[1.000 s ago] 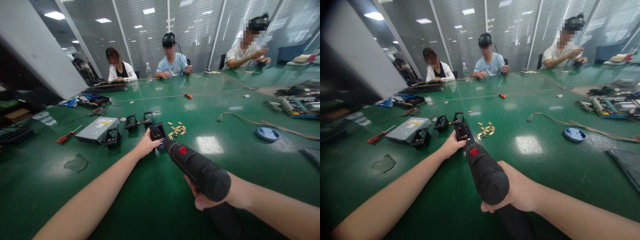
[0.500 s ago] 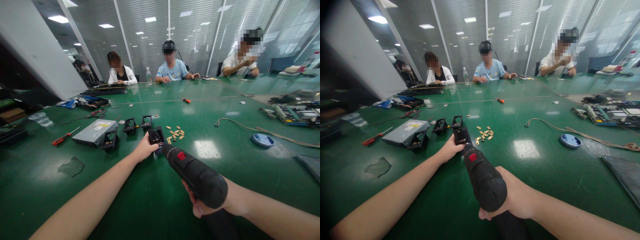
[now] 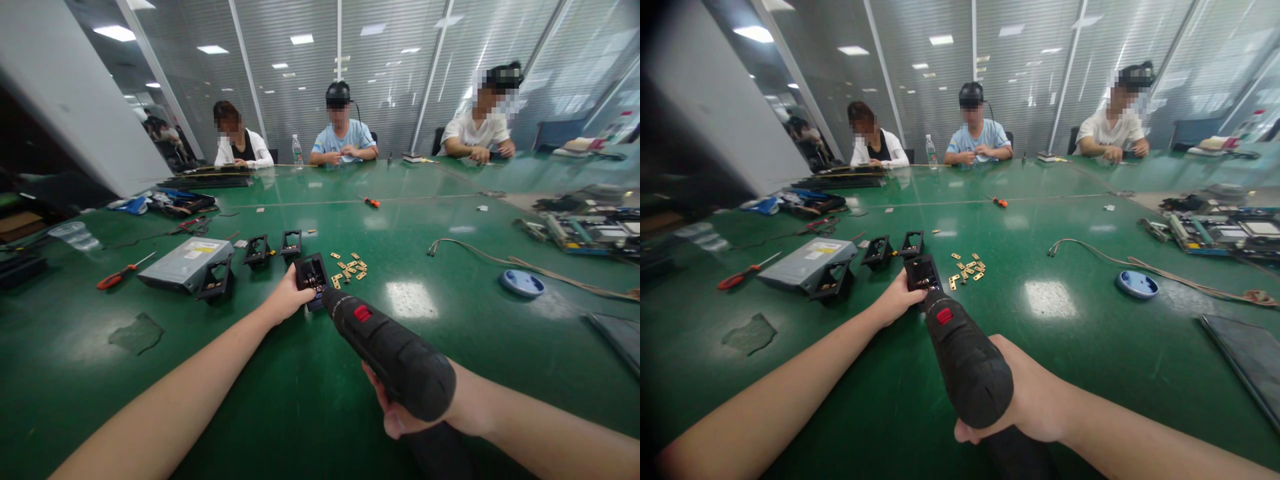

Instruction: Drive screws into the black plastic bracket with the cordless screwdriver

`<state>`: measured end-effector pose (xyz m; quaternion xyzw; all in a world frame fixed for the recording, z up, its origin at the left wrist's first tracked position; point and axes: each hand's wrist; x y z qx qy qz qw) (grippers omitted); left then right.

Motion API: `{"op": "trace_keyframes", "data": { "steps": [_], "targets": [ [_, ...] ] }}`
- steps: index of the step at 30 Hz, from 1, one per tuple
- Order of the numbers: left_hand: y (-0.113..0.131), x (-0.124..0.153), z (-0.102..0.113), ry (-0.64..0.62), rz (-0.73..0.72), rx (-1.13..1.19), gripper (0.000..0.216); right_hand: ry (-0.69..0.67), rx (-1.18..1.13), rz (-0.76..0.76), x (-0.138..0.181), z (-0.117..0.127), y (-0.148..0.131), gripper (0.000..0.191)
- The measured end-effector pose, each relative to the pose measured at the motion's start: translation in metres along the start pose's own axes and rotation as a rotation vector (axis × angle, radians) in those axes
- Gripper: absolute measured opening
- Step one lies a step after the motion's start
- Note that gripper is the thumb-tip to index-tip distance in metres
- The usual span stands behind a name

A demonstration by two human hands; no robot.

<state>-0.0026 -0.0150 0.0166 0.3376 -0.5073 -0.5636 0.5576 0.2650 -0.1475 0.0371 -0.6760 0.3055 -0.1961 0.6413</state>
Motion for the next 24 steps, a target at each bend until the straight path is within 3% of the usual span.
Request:
{"op": "trace_keyframes", "data": {
  "steps": [5,9,17,24],
  "targets": [
    [0.0,0.0,0.0,-0.017,0.0,0.002,0.066,-0.065,0.018,0.058,-0.002,0.006,0.012,0.034],
    [-0.002,-0.001,0.001,-0.034,-0.006,0.016,0.067,-0.045,0.013,0.099,0.0,0.005,0.014,0.026],
    [-0.007,-0.005,0.004,-0.057,-0.011,0.06,0.07,-0.02,-0.057,-0.001,-0.001,-0.003,-0.008,0.027],
    [-0.005,-0.003,0.004,-0.055,0.001,0.073,0.071,-0.044,-0.069,-0.011,0.0,-0.003,-0.007,0.023]
  ]
}}
Point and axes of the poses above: each hand's wrist, its own x-axis away from the middle knuckle, its own z-axis out of the back of the hand, y = z × x, and after that the axes turned 15 degrees about z, right-handed
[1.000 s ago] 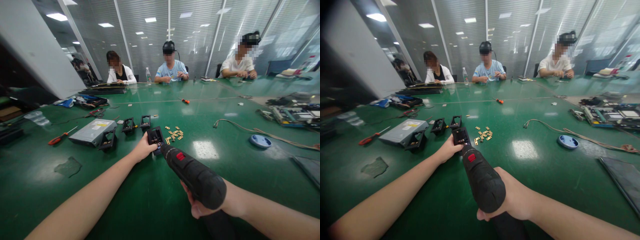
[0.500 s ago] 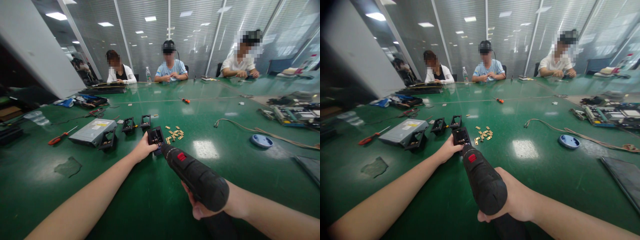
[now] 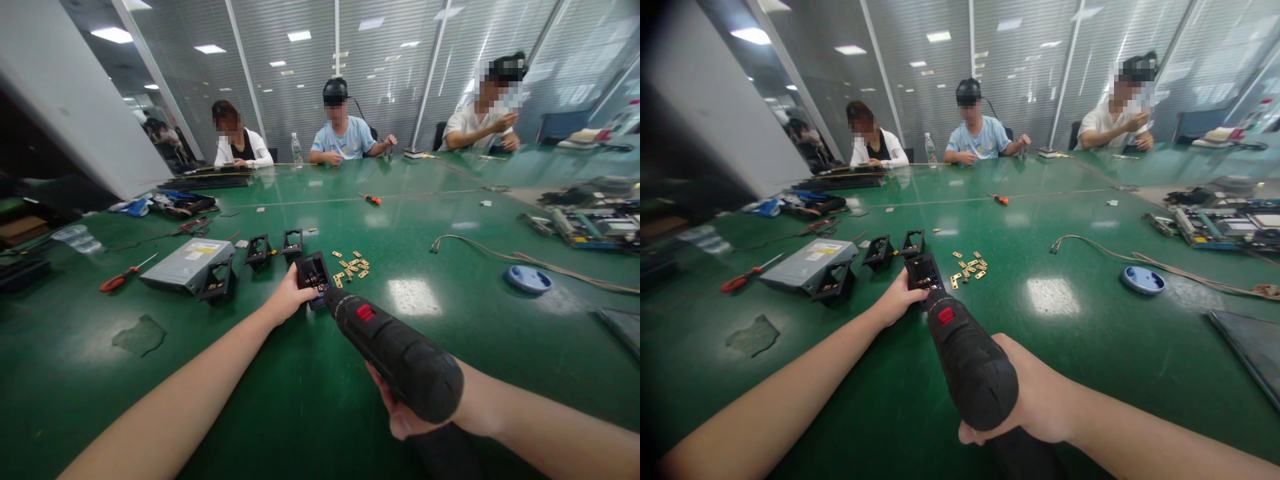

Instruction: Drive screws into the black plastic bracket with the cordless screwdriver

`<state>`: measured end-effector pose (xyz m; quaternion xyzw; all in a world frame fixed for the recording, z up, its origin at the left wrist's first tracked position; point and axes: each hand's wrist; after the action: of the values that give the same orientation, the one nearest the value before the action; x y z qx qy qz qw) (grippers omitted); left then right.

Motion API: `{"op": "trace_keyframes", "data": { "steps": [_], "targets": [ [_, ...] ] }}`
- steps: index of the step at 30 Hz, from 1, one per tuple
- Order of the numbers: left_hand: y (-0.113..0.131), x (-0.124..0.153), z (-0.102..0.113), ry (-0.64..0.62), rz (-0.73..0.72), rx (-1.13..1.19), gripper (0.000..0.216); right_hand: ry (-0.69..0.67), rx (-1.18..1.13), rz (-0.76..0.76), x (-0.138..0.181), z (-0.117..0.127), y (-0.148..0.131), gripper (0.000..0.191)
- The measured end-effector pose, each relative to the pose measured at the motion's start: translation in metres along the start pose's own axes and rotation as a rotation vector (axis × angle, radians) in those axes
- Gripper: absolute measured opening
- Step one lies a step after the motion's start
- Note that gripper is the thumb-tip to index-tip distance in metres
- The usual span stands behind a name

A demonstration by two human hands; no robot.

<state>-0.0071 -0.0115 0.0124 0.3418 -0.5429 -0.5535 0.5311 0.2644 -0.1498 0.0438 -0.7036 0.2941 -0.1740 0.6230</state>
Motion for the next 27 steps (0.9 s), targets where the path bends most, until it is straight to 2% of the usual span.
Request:
{"op": "trace_keyframes", "data": {
  "steps": [10,18,27],
  "targets": [
    [-0.013,-0.01,0.006,-0.058,-0.032,0.09,0.066,-0.001,0.028,0.034,-0.003,-0.001,-0.002,0.02],
    [0.0,0.0,-0.001,0.021,-0.009,-0.02,0.066,-0.008,0.034,0.019,-0.004,0.001,-0.005,0.02],
    [0.004,0.002,-0.006,0.063,0.0,-0.071,0.066,-0.018,0.077,0.073,0.004,0.006,0.017,0.02]
  ]
}}
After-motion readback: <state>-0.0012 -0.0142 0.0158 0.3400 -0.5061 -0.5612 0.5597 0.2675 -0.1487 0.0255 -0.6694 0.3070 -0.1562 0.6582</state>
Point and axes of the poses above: each hand's wrist, its own x-axis away from the middle knuckle, its own z-axis out of the back of the hand, y = z × x, and after that the axes turned 15 degrees about z, right-handed
